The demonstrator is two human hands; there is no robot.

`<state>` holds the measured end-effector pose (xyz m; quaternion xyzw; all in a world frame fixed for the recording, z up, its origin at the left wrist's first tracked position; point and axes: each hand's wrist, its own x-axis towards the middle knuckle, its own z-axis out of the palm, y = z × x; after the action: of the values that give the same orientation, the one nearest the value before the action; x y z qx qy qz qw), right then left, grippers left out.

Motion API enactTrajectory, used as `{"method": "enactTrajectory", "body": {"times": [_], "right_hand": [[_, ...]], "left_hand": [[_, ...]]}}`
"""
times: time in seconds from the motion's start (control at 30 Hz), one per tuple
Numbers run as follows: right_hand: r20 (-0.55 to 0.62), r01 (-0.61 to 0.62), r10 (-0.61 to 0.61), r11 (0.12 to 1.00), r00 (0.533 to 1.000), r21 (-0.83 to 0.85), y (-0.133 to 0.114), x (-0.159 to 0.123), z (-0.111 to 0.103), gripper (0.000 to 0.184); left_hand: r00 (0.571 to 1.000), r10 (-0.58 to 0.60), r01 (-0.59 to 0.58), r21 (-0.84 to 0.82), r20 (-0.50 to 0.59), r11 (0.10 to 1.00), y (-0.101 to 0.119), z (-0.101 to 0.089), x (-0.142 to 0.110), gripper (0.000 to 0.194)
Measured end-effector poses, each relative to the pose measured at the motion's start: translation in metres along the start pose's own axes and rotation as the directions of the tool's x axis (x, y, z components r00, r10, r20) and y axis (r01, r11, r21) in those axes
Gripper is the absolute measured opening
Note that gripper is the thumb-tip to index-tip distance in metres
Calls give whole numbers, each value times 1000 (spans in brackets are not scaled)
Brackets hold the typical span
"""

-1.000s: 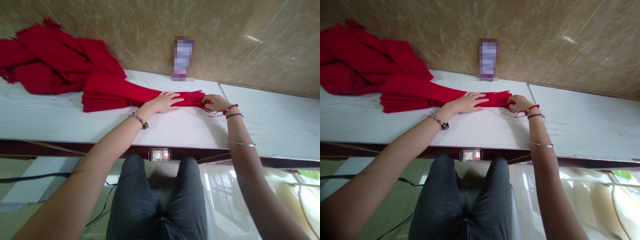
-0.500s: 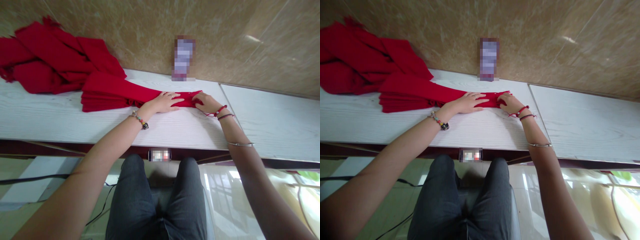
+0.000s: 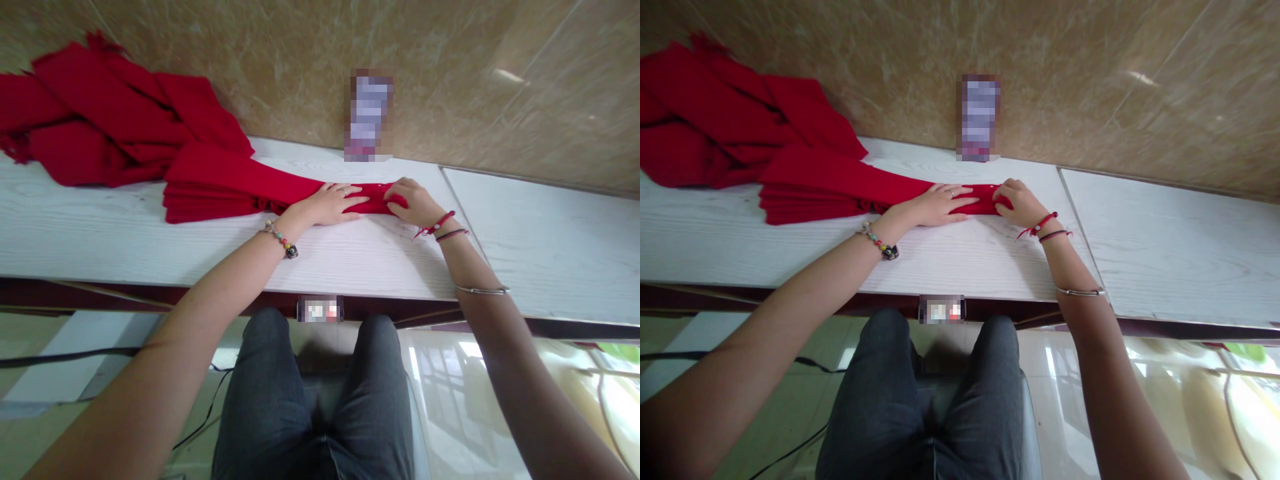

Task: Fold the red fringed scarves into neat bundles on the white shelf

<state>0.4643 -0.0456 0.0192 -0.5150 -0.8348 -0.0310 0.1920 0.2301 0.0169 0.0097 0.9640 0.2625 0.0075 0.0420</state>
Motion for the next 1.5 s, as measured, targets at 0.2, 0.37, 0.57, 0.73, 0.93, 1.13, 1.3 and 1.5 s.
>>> {"method": "enactTrajectory", "body": {"times": [0.2, 0.37, 0.57, 0.73, 0.93, 1.13, 1.3, 1.5], "right_hand": [[240, -133, 165, 980, 957, -146, 19, -6, -6, 27], [133, -248, 271, 955, 953, -164, 46, -30, -26, 19], [-50, -7, 10, 999, 999, 49, 5, -12, -18, 18], [285, 40, -35, 999, 958, -12, -1, -3, -8, 14], [246, -239, 272, 959, 930, -155, 39, -29, -28, 11], [-123, -38, 38, 999, 992, 2, 12, -16, -18, 20], [213, 66, -58, 997, 975, -30, -2, 0, -3, 17], [209, -271, 335, 920, 919, -285, 48, -29, -22, 18]], "left_hand": [[1000, 2, -2, 2, 9, 1000, 2, -4, -2, 55], [1000, -6, 6, 9, 10, 1000, 3, -5, -3, 55], [1000, -4, 4, 3, 7, 1000, 2, -2, -1, 56], [1000, -14, 14, -3, 21, 1000, 3, -4, -1, 55], [1000, -1, 1, 4, 7, 1000, 1, -3, -1, 55], [1000, -7, 6, 11, 13, 1000, 3, -3, -1, 55], [1000, -10, 10, -6, 7, 1000, 2, -2, 0, 55], [1000, 1, -1, -6, 13, 1000, 2, -4, -2, 56]]}}
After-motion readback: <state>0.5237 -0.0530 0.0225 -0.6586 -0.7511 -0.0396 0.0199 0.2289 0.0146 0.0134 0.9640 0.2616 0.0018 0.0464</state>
